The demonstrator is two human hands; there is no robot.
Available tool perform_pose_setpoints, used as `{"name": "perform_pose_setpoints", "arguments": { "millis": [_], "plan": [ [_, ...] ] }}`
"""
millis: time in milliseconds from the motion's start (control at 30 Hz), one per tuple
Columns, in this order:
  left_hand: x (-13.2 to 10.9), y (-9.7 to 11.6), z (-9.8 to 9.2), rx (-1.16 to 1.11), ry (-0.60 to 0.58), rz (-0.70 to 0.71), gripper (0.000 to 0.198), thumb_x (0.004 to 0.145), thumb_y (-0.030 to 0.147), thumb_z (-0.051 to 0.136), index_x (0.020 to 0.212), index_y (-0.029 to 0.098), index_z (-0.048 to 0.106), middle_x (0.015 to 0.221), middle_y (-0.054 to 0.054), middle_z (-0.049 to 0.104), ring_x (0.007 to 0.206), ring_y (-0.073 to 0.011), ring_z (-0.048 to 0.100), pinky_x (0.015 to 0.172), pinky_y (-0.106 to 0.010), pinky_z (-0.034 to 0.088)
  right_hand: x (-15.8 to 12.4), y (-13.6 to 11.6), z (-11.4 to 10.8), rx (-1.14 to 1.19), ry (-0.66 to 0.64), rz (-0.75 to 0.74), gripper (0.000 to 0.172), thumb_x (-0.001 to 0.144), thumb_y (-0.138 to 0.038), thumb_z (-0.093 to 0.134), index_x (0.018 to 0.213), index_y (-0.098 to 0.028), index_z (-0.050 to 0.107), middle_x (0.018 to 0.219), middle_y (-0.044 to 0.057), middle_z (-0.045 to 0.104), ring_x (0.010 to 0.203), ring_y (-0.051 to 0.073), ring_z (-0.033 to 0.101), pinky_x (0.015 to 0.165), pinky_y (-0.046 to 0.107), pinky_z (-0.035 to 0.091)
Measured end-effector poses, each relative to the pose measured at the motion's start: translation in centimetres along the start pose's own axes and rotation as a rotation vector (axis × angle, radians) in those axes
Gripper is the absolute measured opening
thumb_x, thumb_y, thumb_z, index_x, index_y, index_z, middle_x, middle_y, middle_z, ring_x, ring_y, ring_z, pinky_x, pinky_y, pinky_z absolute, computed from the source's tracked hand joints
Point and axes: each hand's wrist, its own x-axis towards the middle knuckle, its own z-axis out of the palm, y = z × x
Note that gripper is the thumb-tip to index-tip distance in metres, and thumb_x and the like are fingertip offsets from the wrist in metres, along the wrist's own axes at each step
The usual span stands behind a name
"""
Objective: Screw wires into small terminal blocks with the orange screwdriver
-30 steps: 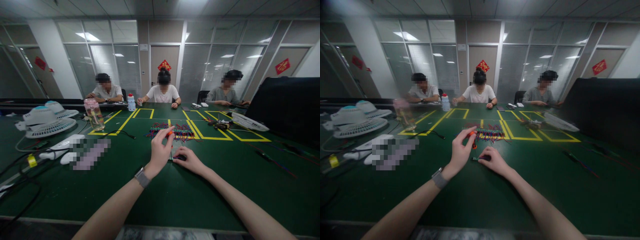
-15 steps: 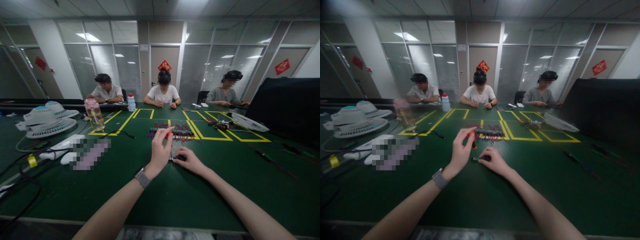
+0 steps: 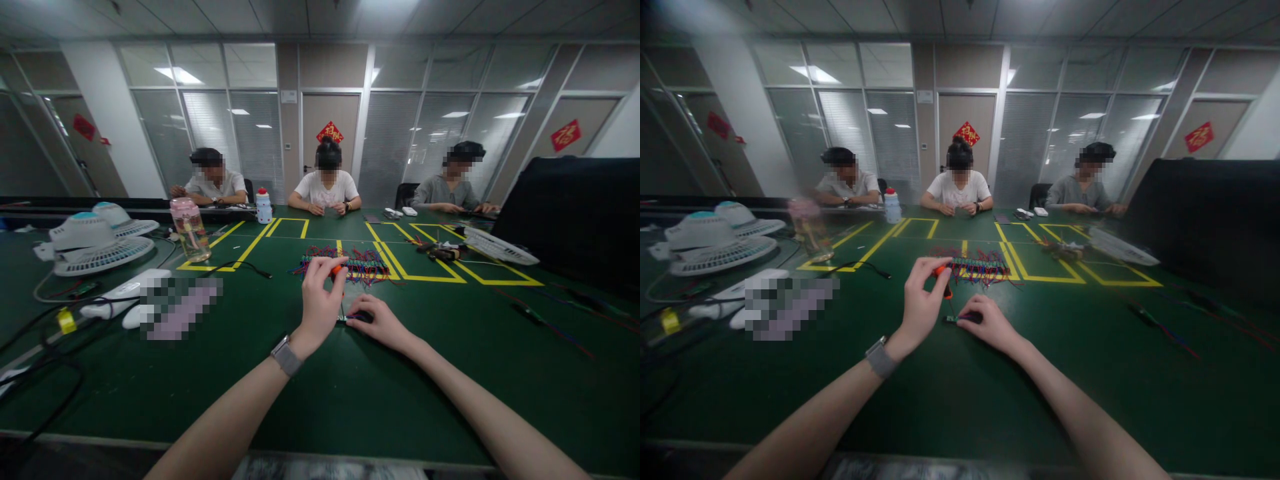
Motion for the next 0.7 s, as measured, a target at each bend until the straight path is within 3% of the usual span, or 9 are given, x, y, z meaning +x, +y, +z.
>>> {"name": "perform_pose_setpoints", "arguments": {
  "millis": [133,300,567,700],
  "plan": [
    [-0.09,0.06,0.03,0.023,-0.009,-0.025,0.021,0.09,0.025,0.05,0.105,0.023,0.065,0.097,-0.004,0.052,0.092,-0.0145,0.054,0.084,-0.027,0.044,0.04,0.04,0.02,-0.002,0.002,-0.004,0.011,0.077,-0.028,0.069,0.082,-0.019,0.071,0.086,0.005,0.063,0.083,0.02,0.059,0.08,0.033,0.045],
    [0.02,0.02,0.0,-0.067,-0.055,-0.007,0.031,0.095,0.019,0.037,0.117,0.021,0.058,0.111,-0.006,0.059,0.105,-0.0141,0.054,0.092,-0.028,0.042,0.06,0.05,0.0,0.002,-0.003,-0.004,0.01,0.078,-0.028,0.069,0.082,-0.019,0.071,0.086,0.005,0.063,0.083,0.019,0.059,0.079,0.033,0.045],
    [-0.13,0.08,-0.01,0.036,-0.018,-0.007,0.018,0.088,0.026,0.055,0.101,0.023,0.067,0.091,-0.004,0.056,0.087,-0.0159,0.055,0.081,-0.03,0.045,0.03,0.13,0.03,-0.001,-0.001,-0.002,0.011,0.077,-0.028,0.069,0.083,-0.019,0.071,0.086,0.005,0.063,0.084,0.02,0.059,0.08,0.034,0.044],
    [-0.19,-0.08,0.04,-0.014,-0.028,-0.029,0.028,0.094,0.024,0.041,0.112,0.024,0.063,0.103,-0.006,0.055,0.096,-0.0151,0.055,0.086,-0.029,0.044,0.03,0.08,-0.04,0.002,-0.007,0.006,0.012,0.078,-0.029,0.069,0.083,-0.019,0.071,0.087,0.005,0.063,0.084,0.02,0.059,0.081,0.034,0.045]
  ]
}}
